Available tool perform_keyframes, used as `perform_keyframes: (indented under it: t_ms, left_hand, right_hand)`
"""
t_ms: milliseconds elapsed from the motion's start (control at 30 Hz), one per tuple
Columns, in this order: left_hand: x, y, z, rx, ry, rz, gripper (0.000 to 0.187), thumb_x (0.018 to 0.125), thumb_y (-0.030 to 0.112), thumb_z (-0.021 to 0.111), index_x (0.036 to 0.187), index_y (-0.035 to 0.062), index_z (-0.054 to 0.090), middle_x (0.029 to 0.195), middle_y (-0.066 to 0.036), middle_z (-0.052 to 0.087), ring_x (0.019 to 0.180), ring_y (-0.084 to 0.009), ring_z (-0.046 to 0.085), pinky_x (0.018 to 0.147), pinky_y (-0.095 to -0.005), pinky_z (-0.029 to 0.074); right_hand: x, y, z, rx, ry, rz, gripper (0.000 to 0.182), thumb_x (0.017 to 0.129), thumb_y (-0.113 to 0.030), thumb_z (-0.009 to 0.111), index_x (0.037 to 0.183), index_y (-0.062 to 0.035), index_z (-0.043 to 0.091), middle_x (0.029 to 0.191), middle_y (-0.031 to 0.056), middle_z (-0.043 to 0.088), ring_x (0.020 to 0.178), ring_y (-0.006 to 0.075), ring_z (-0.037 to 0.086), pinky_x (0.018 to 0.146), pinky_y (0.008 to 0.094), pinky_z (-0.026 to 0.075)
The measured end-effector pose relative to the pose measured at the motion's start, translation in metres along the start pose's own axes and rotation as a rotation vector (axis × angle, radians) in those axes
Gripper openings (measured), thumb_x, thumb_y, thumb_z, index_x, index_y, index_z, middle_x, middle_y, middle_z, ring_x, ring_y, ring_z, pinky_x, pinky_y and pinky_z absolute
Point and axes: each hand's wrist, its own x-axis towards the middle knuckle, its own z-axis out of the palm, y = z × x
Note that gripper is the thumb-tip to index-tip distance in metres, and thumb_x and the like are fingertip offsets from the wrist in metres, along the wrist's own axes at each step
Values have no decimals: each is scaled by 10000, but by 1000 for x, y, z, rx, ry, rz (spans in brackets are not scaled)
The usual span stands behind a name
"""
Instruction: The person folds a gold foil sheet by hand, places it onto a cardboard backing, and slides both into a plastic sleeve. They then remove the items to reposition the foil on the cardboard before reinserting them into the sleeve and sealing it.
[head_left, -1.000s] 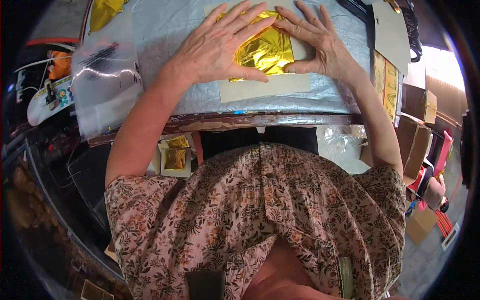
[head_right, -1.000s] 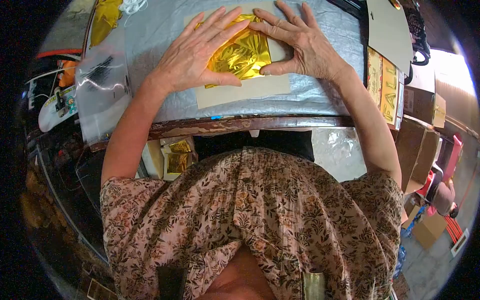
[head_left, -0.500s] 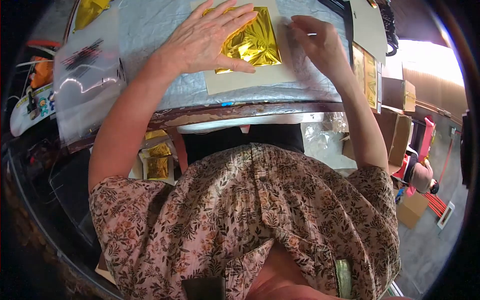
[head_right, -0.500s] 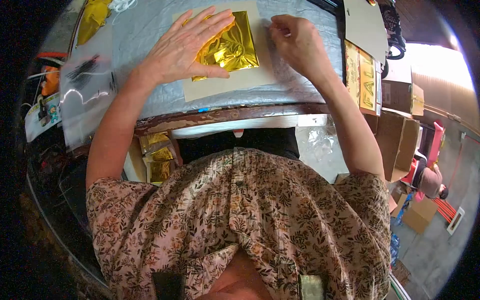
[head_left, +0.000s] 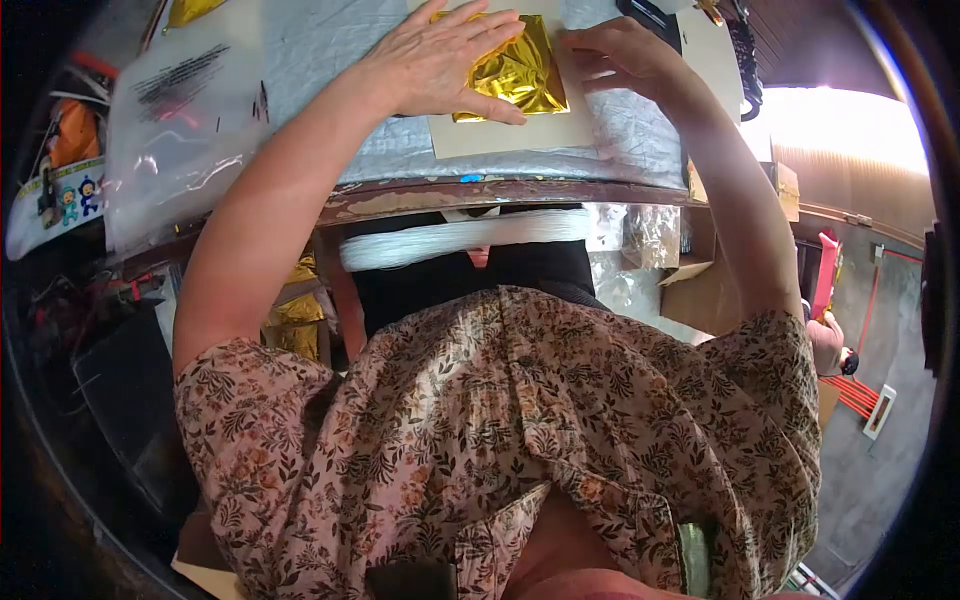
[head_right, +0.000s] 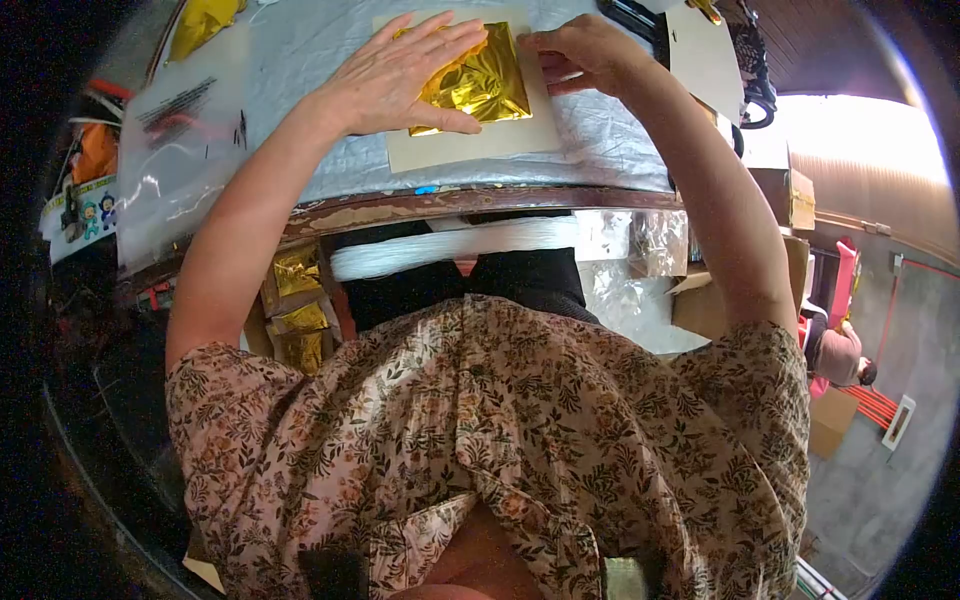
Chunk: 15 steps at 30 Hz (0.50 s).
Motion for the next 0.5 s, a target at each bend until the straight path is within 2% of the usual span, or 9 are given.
perform_keyframes:
  t_ms: [133,200,233,300,333,400,433,467,500]
  left_hand:
    - [1,2,0,-3,-3,-3,1201,821,861,524,1622,17,227,1695,-165,226,1584,-328,145,1281,-524,87]
    - [1,0,1,-2,-4,-11,1201,820,858,529,1622,16,229,1695,-163,228,1584,-328,147,1280,-526,92]
    - [3,-1,2,-12,-8,0,1218,815,874,511,1626,15,217,1703,-161,206,1589,-323,126,1282,-525,80]
    - [1,-1,9,-18,-17,7,1235,809,890,492,1630,13,205,1710,-158,184,1595,-318,105,1284,-524,68]
    - [-6,1,17,97,230,74,1127,835,793,570,1598,18,274,1667,-168,281,1557,-327,207,1258,-533,135]
    - [-7,0,33,219,461,140,1021,860,695,647,1567,23,344,1623,-179,378,1519,-336,308,1232,-542,202]
    - [3,-5,37,148,376,84,1047,828,727,664,1596,101,326,1651,-118,343,1537,-310,282,1259,-536,174]
    - [9,-7,39,81,293,29,1078,796,759,681,1625,180,308,1678,-57,309,1555,-284,256,1285,-530,146]
    - [10,-8,42,94,288,29,1078,796,759,681,1625,180,308,1678,-57,309,1555,-284,256,1285,-530,146]
  right_hand:
    - [0,12,-5,-30,-76,-61,403,995,-283,660,1212,54,705,1191,143,725,1061,221,719,890,354,599]
    - [3,25,-5,161,-157,-29,374,999,-278,674,1202,33,719,1181,130,725,1050,186,717,880,332,597]
    - [5,32,-5,227,-151,-7,323,971,-220,725,1181,25,727,1140,120,736,1003,163,724,841,299,599]
    - [14,47,-7,272,-168,-10,290,951,-181,746,1154,25,734,1099,114,746,966,163,732,824,294,601]
    - [21,53,-8,316,-182,-16,260,930,-142,767,1127,25,740,1058,108,756,928,162,740,807,290,604]
    - [20,53,-1,378,-182,-49,218,916,-122,777,1078,22,751,997,97,760,864,159,740,772,281,602]
    - [17,53,3,432,-170,-81,177,902,-102,788,1028,19,761,935,86,765,799,155,741,738,273,600]
    - [15,54,6,441,-174,-89,177,902,-102,788,1028,19,761,935,86,765,799,155,741,738,273,600]
    - [13,54,10,450,-129,-108,151,899,-97,787,998,16,767,899,82,762,759,147,731,707,269,591]
